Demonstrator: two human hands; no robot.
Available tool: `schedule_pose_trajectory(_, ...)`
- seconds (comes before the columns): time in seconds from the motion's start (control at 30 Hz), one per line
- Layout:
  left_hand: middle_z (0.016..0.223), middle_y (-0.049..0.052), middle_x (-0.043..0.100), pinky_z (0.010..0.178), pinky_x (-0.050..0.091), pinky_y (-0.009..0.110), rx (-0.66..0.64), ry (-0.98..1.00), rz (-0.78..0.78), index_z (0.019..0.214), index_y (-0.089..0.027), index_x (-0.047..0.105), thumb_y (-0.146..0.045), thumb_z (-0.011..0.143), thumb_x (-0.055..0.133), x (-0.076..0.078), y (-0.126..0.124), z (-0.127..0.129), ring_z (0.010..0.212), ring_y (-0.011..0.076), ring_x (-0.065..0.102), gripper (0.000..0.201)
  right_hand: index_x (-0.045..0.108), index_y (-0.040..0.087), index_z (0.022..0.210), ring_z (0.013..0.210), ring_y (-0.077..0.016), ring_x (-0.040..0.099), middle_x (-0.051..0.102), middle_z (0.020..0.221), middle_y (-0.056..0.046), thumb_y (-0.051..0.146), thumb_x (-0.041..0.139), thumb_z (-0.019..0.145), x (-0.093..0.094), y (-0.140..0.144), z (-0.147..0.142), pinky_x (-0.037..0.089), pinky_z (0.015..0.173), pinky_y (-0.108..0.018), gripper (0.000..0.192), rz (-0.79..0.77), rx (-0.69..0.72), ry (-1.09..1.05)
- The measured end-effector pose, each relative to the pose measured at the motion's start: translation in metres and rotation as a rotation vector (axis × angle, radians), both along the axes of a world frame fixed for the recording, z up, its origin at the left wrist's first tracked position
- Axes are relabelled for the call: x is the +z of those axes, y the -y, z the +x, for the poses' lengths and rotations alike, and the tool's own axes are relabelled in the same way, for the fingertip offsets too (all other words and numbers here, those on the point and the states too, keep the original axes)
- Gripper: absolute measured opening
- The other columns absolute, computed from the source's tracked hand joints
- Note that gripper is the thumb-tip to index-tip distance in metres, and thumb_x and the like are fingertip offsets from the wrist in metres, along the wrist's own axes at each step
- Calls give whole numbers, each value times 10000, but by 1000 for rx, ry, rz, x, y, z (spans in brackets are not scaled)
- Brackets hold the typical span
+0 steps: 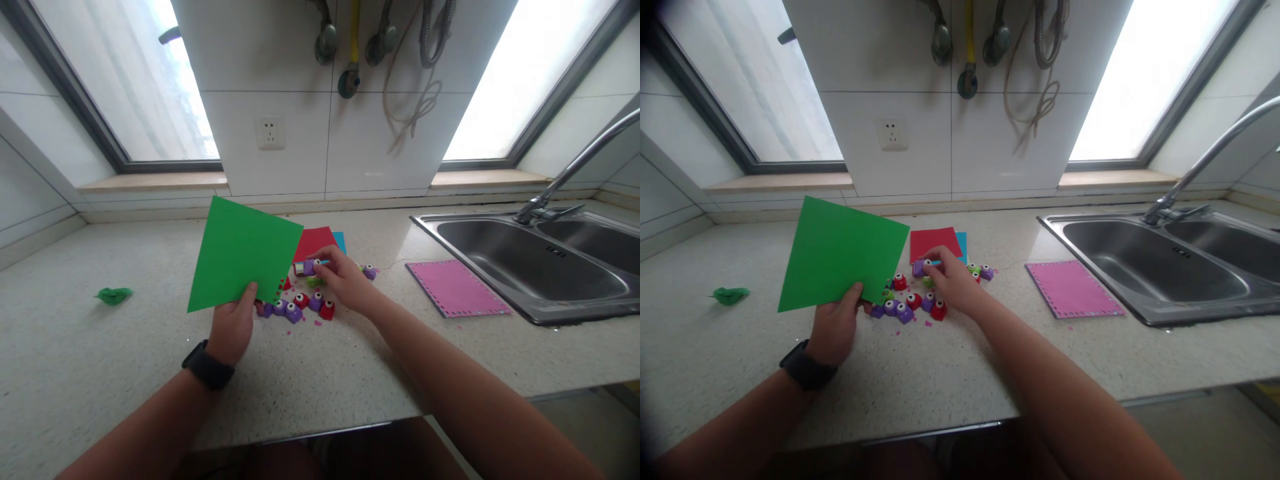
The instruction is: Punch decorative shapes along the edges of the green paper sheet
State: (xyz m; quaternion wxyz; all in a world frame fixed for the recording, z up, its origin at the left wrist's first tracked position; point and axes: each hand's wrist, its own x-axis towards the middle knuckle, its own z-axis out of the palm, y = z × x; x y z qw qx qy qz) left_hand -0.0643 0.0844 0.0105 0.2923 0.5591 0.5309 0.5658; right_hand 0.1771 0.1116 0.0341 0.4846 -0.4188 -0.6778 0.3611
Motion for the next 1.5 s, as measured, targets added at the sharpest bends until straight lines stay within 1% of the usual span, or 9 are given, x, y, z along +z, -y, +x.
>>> schedule_pose_trajectory(0.1,489,29,601,629,497,308,-71,25,-40,470,-218,550,-414,940,552,5,7,6,522,172,593,509,542,255,1070,914,-171,688,599,1143,-31,336,627,951,6,9,2,577,845,-400,166,-141,118,-356)
schedule_pose_trajectory(0.23,428,50,578,541,492,300,-141,52,-144,400,-219,524,-388,936,544,9,14,12,438,162,566,562,607,246,1053,913,-141,641,627,1041,-16,353,666,945,14,23,4,534,879,-337,163,-182,267,-477)
schedule_pose_trajectory(0.43,405,93,584,579,553,334,-225,9,-220,336,-230,532,-428,934,538,8,16,12,465,205,631,631,628,256,1016,909,-142,611,656,1013,-13,346,686,943,17,33,6,493,853,-320,129,-189,262,-452)
schedule_pose_trajectory(0.63,420,69,598,462,533,342,-240,164,-287,473,-216,593,-456,889,625,-2,9,9,386,208,588,482,583,297,1187,1017,-174,640,662,1085,-27,282,823,800,9,29,6,498,950,-375,455,-248,145,-477)
schedule_pose_trajectory(0.83,466,69,624,366,447,282,-262,296,-315,610,-173,627,-421,867,660,-7,5,8,370,180,571,359,703,230,1108,1027,-166,653,703,1132,-54,258,897,708,6,26,7,495,995,-370,445,-347,127,-494)
schedule_pose_trajectory(0.97,479,63,631,352,430,276,-255,308,-312,648,-168,632,-424,844,680,-6,5,9,378,184,579,326,728,221,1107,1039,-180,666,721,1148,-63,313,865,764,9,28,7,489,1016,-394,381,-360,155,-452)
schedule_pose_trajectory(1.17,472,78,632,384,443,285,-247,242,-304,600,-164,624,-410,857,654,0,7,12,362,173,561,356,684,222,1117,778,-140,645,708,1031,-52,362,837,800,9,30,7,524,704,-306,379,-397,163,-412)
schedule_pose_trajectory(1.37,447,109,617,435,474,290,-241,148,-319,495,-166,606,-422,887,621,5,8,14,387,180,582,468,724,214,1077,841,-147,639,709,1049,-56,344,828,814,13,32,3,530,766,-300,312,-452,233,-422)
schedule_pose_trajectory(1.5,446,115,617,418,461,286,-262,126,-329,464,-169,601,-423,886,625,8,10,15,388,181,581,493,734,206,1013,761,-143,591,686,921,-47,413,775,865,14,33,1,495,631,-268,258,-458,287,-351)
